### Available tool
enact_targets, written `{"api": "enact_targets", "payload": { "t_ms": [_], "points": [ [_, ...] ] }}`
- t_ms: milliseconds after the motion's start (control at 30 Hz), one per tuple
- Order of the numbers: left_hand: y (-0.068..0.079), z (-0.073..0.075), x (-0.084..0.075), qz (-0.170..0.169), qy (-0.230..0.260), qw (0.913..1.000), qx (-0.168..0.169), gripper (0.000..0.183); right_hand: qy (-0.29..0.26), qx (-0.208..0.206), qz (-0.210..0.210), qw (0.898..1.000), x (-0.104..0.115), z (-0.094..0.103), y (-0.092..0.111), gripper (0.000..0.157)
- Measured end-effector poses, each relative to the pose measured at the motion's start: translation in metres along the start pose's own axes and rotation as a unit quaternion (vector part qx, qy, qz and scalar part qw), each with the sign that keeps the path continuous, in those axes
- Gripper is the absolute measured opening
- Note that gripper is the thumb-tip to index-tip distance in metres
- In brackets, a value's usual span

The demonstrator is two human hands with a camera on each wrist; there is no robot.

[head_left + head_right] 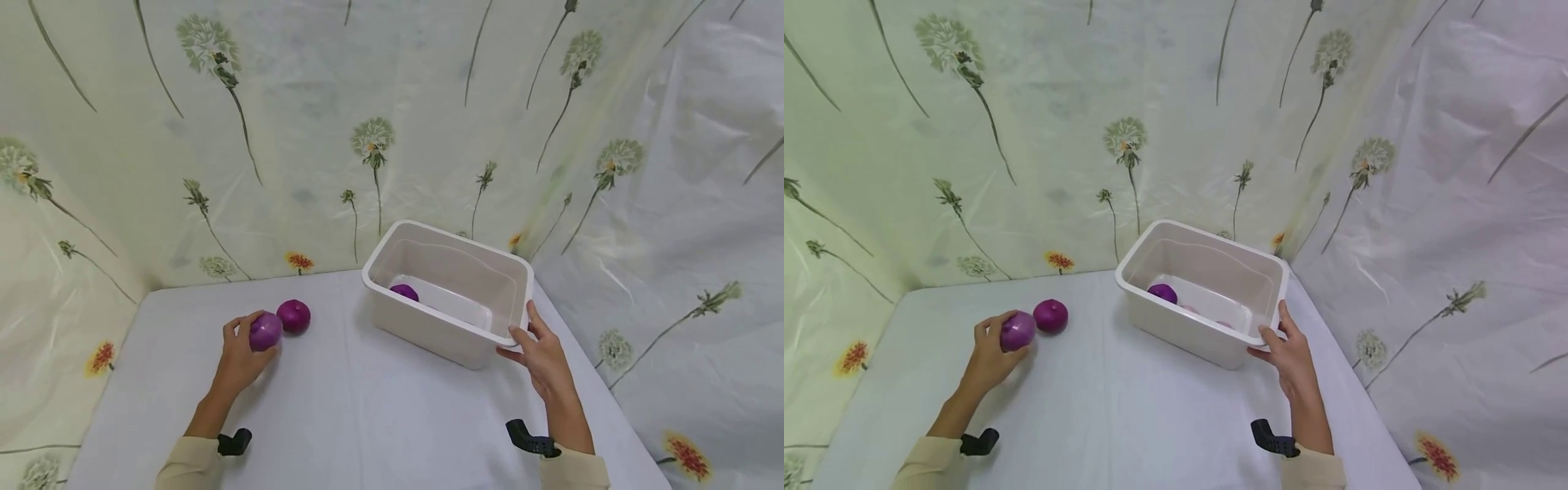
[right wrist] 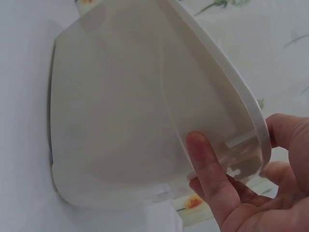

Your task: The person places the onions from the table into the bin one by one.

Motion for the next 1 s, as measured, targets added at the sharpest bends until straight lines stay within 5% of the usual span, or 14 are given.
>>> {"api": "enact_targets", "payload": {
  "t_ms": [200,433,800,1000],
  "points": [
    [-0.027,0.008,-0.043,-0.053,0.011,0.9985,-0.005,0.077,-0.013,-0.003,-0.001,1.0,-0.001,0.002,0.0,0.078],
    [-0.056,-0.005,-0.11,-0.12,0.008,0.9925,0.02,0.077,-0.016,0.005,0.005,1.0,-0.004,0.004,-0.003,0.077],
    [-0.078,-0.075,-0.219,-0.173,0.044,0.9778,0.11,0.077,-0.036,-0.007,0.005,0.999,-0.01,0.005,0.002,0.078],
    [-0.079,-0.117,-0.259,-0.194,0.076,0.9622,0.175,0.078,-0.047,-0.01,0.001,0.999,-0.008,0.005,0.001,0.076]
  ]
}}
Point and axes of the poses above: each hand's wrist, its own y-axis away from the middle knuckle, its own z-axis out of the back of the hand, x = y × z, the point moved 3 cm from there along -y, towards the middle knuckle, and after that the axes turned 12 degrees about y, right-handed, at the moved point
